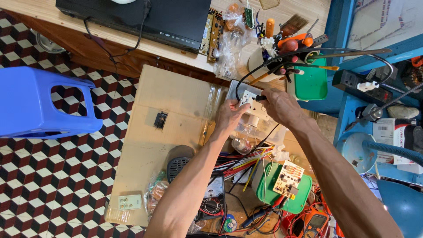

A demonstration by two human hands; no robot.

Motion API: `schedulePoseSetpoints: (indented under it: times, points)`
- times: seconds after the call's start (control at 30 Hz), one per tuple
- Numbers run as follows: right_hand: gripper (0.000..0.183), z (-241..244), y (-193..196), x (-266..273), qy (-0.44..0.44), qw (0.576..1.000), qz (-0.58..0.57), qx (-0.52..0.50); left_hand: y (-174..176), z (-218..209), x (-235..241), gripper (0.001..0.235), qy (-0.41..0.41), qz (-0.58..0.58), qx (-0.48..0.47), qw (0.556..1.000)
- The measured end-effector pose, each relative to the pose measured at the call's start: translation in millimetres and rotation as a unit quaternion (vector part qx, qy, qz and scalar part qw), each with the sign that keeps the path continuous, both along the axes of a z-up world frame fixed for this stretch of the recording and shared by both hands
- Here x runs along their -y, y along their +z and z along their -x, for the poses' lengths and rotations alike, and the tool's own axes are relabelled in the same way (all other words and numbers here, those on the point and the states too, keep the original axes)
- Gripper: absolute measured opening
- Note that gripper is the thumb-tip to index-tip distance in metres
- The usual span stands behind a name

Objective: The person uses a multimeter to test a green circuit board, then uses a heat gun to apply heat to specific components. They plug a power cord into a socket and continue to inspect the board.

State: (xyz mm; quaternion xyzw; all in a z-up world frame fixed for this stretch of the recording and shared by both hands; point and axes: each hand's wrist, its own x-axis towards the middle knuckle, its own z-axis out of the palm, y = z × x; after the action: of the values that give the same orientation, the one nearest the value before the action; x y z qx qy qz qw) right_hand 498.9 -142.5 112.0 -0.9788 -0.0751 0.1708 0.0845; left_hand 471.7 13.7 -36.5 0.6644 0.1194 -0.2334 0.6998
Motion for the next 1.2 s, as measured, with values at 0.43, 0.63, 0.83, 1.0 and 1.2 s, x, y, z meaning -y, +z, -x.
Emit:
schedulePoseSetpoints:
  times: [0.43, 0.63, 0.83, 1.0, 1.2]
  points:
    - [0.027, -7, 11, -7, -0.008, 0.998, 0.018, -0.061, 36, -3, 13, 0.086, -0.047, -0.144, -0.014, 0.988]
    - [0.028, -7, 3, 0, -0.012, 0.998, 0.030, -0.060, 70, -1, 38, 0.095, -0.004, -0.281, -0.038, 0.959]
    - [0.025, -3, -4, 8, 0.026, 0.999, 0.012, -0.034, 76, 2, 53, 0.093, 0.053, -0.321, -0.033, 0.945]
    - [0.021, -1, -5, 8, 0.039, 0.999, 0.015, -0.021, 65, 4, 59, 0.093, 0.034, -0.329, -0.042, 0.943]
    - [0.021, 0, -8, 0, 0.010, 0.999, 0.046, 0.018, 20, 10, 37, 0.084, -0.007, -0.207, 0.000, 0.978]
